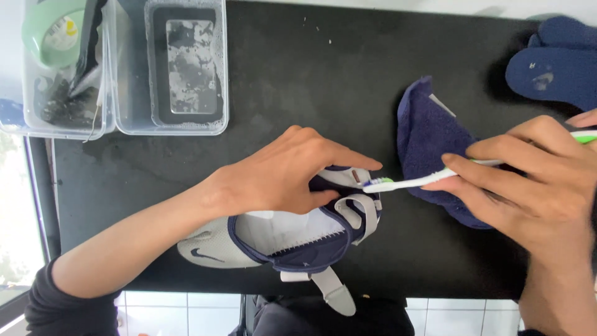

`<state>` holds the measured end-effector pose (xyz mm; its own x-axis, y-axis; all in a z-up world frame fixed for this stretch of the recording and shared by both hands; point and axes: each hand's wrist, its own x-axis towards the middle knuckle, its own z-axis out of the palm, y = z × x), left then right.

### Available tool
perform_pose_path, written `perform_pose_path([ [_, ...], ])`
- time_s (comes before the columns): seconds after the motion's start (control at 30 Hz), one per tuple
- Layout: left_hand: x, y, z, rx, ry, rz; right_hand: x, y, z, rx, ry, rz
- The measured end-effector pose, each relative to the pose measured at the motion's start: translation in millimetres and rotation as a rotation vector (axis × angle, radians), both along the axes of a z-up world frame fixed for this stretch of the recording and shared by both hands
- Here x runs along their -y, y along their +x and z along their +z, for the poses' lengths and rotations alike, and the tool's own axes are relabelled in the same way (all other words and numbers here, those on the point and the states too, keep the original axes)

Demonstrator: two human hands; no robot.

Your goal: Cleaning the upper and interior parts of a shoe using a toothbrush and cleaning solution.

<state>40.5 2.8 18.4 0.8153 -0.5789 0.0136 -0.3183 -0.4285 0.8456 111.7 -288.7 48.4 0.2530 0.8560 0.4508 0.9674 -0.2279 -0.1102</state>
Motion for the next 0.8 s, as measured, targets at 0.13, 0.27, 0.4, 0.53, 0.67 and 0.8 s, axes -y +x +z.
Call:
perform_pose_path([
  [0.13, -1.5, 1.4, 2.4, -0.035, -0.026, -0.012, 4.9, 7.1, -19.1, 0.09, 0.043, -0.099],
  [0.27, -0.3, 1.1, 2.9, -0.005, -0.002, -0.014, 0.0, 3.8, -8.1, -0.011, -0.045, -0.146],
  [0.4, 0.5, 2.0, 6.0, -0.04, -0.01, -0.035, -6.1, 3.3, -2.9, -0.017, 0.004, -0.097],
  [0.53, 1.0, -0.6, 5.9, -0.015, 0.015, -0.033, -12.3, 3.1, -10.3, 0.008, 0.065, -0.15],
  [0.67, -1.0, -0.5, 0.2, -0.074, 0.001, -0.011, -8.5, 6.5, -12.9, -0.034, 0.001, -0.168],
  [0.8, 2.1, 1.2, 2.3, -0.088, 0.059, -0.003, -11.0, 3.7, -17.8, 0.003, 0.106, -0.164],
])
